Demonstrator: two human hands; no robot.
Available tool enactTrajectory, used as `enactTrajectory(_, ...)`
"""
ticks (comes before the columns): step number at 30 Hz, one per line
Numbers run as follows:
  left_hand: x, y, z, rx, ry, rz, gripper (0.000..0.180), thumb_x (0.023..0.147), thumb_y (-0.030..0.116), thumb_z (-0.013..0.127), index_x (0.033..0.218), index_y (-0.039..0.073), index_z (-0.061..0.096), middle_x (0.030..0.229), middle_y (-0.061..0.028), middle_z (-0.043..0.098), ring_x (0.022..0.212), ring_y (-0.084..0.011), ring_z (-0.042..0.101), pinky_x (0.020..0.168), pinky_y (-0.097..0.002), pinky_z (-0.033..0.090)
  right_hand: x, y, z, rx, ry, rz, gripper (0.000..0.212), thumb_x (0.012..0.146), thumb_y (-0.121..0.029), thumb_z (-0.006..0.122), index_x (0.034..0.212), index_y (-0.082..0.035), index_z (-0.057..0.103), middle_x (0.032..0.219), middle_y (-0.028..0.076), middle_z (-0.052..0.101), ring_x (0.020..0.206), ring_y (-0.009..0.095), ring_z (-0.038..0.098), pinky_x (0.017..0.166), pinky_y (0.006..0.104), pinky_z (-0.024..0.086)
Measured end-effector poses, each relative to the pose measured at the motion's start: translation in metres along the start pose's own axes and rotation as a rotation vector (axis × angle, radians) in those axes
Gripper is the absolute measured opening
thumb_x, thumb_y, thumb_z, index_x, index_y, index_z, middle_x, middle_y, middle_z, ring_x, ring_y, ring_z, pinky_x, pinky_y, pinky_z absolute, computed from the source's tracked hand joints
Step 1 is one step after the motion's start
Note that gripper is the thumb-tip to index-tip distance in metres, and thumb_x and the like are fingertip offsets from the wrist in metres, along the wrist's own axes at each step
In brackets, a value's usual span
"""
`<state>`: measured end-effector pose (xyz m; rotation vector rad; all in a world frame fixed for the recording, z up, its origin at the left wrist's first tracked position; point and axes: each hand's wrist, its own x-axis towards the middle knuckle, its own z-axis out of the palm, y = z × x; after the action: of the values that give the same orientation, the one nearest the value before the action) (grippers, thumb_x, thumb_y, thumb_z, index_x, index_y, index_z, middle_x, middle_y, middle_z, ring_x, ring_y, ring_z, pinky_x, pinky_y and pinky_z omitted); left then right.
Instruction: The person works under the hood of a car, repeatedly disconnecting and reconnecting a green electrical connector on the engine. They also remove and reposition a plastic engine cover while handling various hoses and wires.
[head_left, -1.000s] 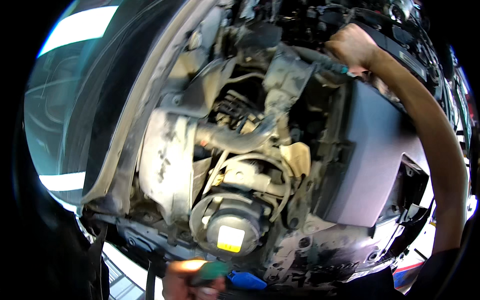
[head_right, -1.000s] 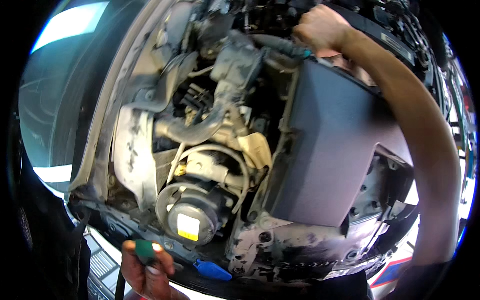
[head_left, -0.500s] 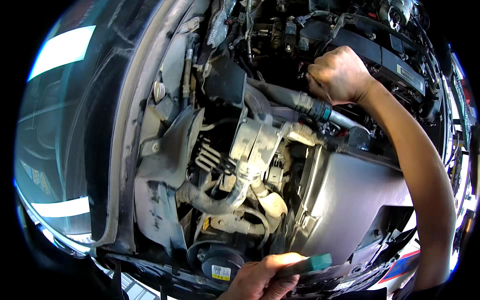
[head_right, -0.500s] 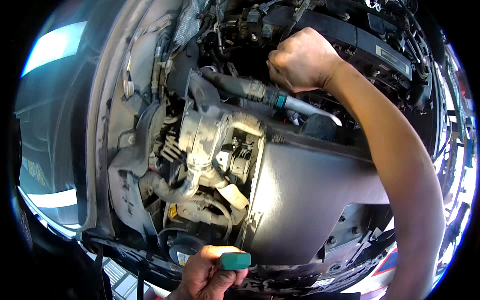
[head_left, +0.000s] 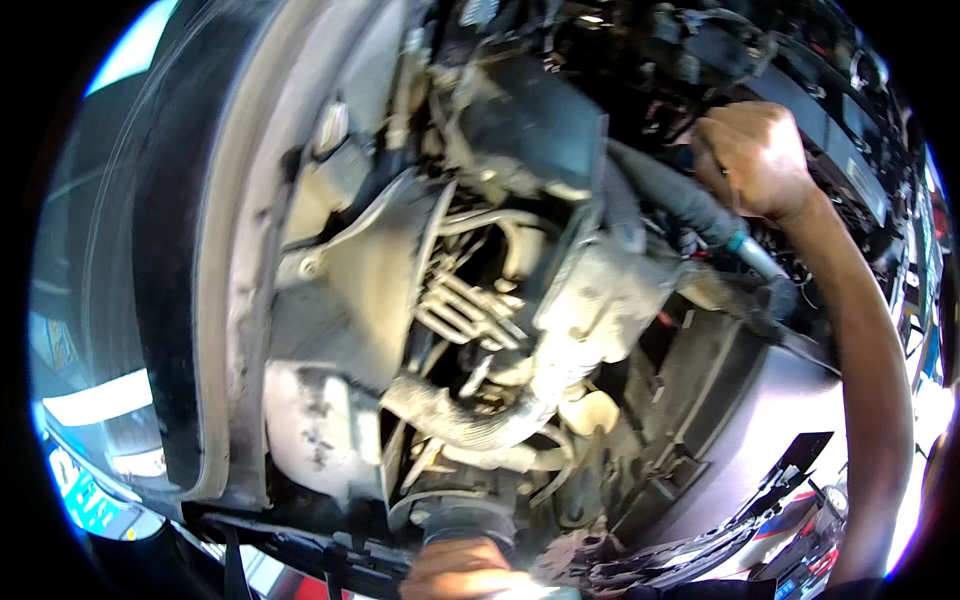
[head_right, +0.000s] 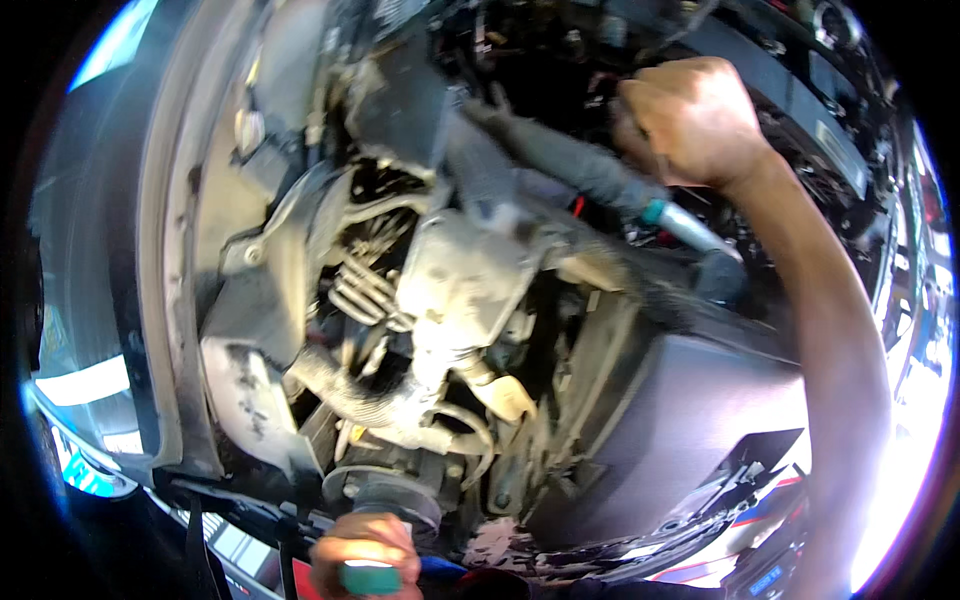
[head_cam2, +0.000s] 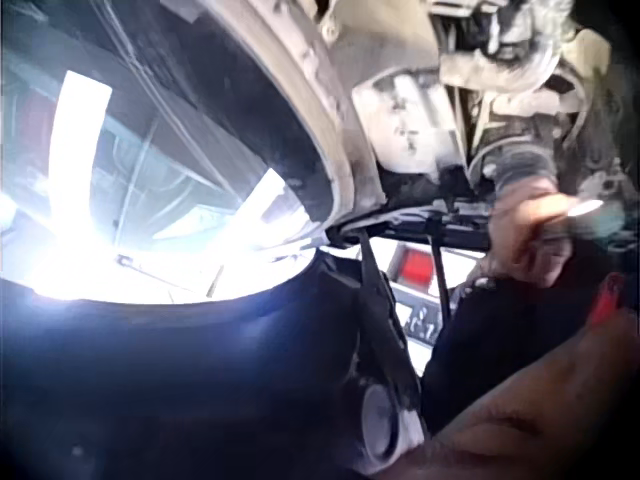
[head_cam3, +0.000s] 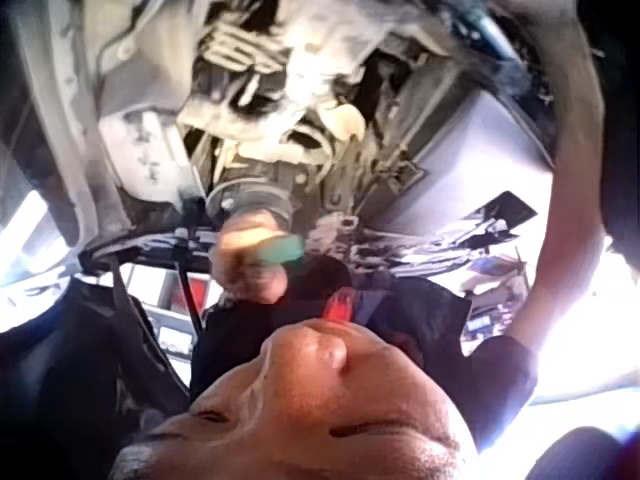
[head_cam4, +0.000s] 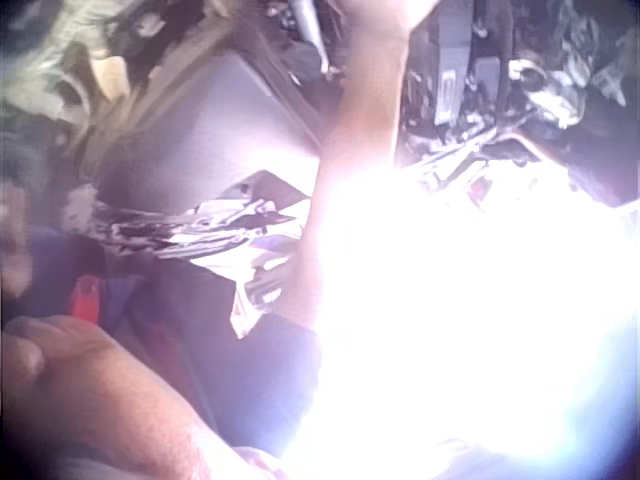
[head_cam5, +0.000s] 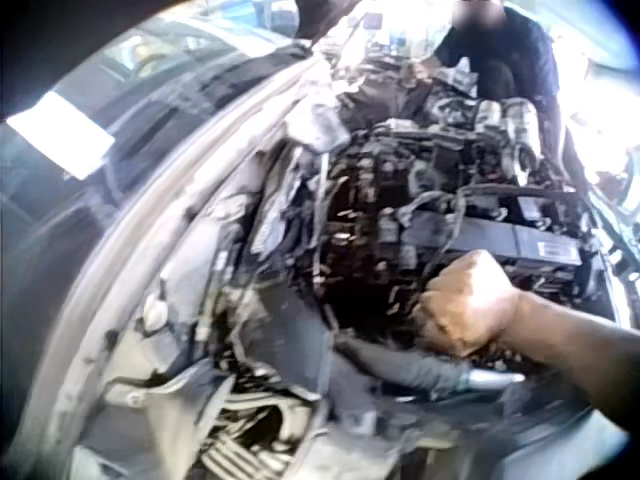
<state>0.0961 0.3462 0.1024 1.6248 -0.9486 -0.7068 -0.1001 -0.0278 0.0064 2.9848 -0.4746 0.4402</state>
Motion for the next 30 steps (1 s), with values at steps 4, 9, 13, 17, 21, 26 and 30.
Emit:
enactTrajectory(4,-0.007,-0.006,-0.022,-0.223,0.219,-0.221,0.042,0.096,0.042,0.058,0.079,0.005,0.048,0.059,-0.0062,0.050,0.048,-0.0157,0.044,0.048,-0.0275,0.035,-0.006,-0.001,-0.013,-0.022,-0.023,0.073,0.015,0.075,-0.008,0.066,0.068,-0.004,0.053,0.062,0.012,0.051,0.056,0.031,0.055,0.054,0.0407,0.046)
enactTrajectory(9,0.009,-0.013,-0.012,-0.279,0.136,-0.081,0.029,0.097,0.028,0.054,0.095,-0.001,0.054,0.070,-0.0180,0.059,0.044,-0.0185,0.046,0.041,-0.0293,0.036,0.004,-0.010,-0.012,0.012,-0.039,0.055,0.015,0.074,-0.007,0.065,0.067,-0.003,0.052,0.061,0.011,0.049,0.055,0.032,0.053,0.053,0.0414,0.044)
enactTrajectory(13,0.030,-0.004,-0.007,-0.469,0.118,-0.283,0.037,0.101,0.030,0.046,0.116,-0.003,0.050,0.073,-0.0207,0.060,0.051,-0.0181,0.051,0.046,-0.0274,0.039,0.004,-0.008,-0.010,0.015,-0.007,0.064,0.014,0.073,-0.007,0.065,0.067,-0.003,0.053,0.060,0.011,0.049,0.055,0.031,0.054,0.054,0.0410,0.045)
enactTrajectory(17,0.040,0.000,0.005,-0.367,0.015,-0.279,0.049,0.101,0.042,0.050,0.122,-0.002,0.046,0.074,-0.0167,0.062,0.056,-0.0157,0.052,0.049,-0.0266,0.040,-0.009,-0.007,-0.015,-0.036,-0.028,0.107,0.013,0.068,-0.013,0.065,0.065,-0.006,0.054,0.060,0.010,0.052,0.055,0.029,0.055,0.053,0.0403,0.046)
enactTrajectory(21,0.040,0.008,0.025,-0.357,0.026,-0.317,0.047,0.100,0.043,0.052,0.106,-0.004,0.056,0.078,-0.0141,0.067,0.058,-0.0133,0.053,0.053,-0.0254,0.042,0.002,-0.008,0.000,0.015,0.025,0.053,0.019,0.070,-0.025,0.068,0.060,-0.013,0.057,0.059,0.004,0.056,0.055,0.025,0.060,0.052,0.0379,0.050)
enactTrajectory(26,0.057,0.017,0.041,-0.256,-0.353,-0.170,0.040,0.102,0.035,0.052,0.108,-0.004,0.057,0.078,-0.0100,0.068,0.060,-0.0092,0.053,0.057,-0.0233,0.043,0.000,-0.011,-0.007,-0.049,-0.028,0.144,0.025,0.075,-0.029,0.064,0.057,-0.012,0.059,0.054,0.005,0.058,0.052,0.024,0.061,0.050,0.0376,0.049)
enactTrajectory(30,0.053,0.028,0.049,-0.221,-0.328,-0.199,0.039,0.103,0.037,0.049,0.108,-0.001,0.055,0.078,-0.0101,0.068,0.060,-0.0089,0.052,0.056,-0.0224,0.043,-0.007,-0.006,-0.007,-0.022,-0.071,0.186,0.026,0.076,-0.029,0.062,0.056,-0.011,0.060,0.053,0.007,0.058,0.052,0.025,0.062,0.050,0.0379,0.049)
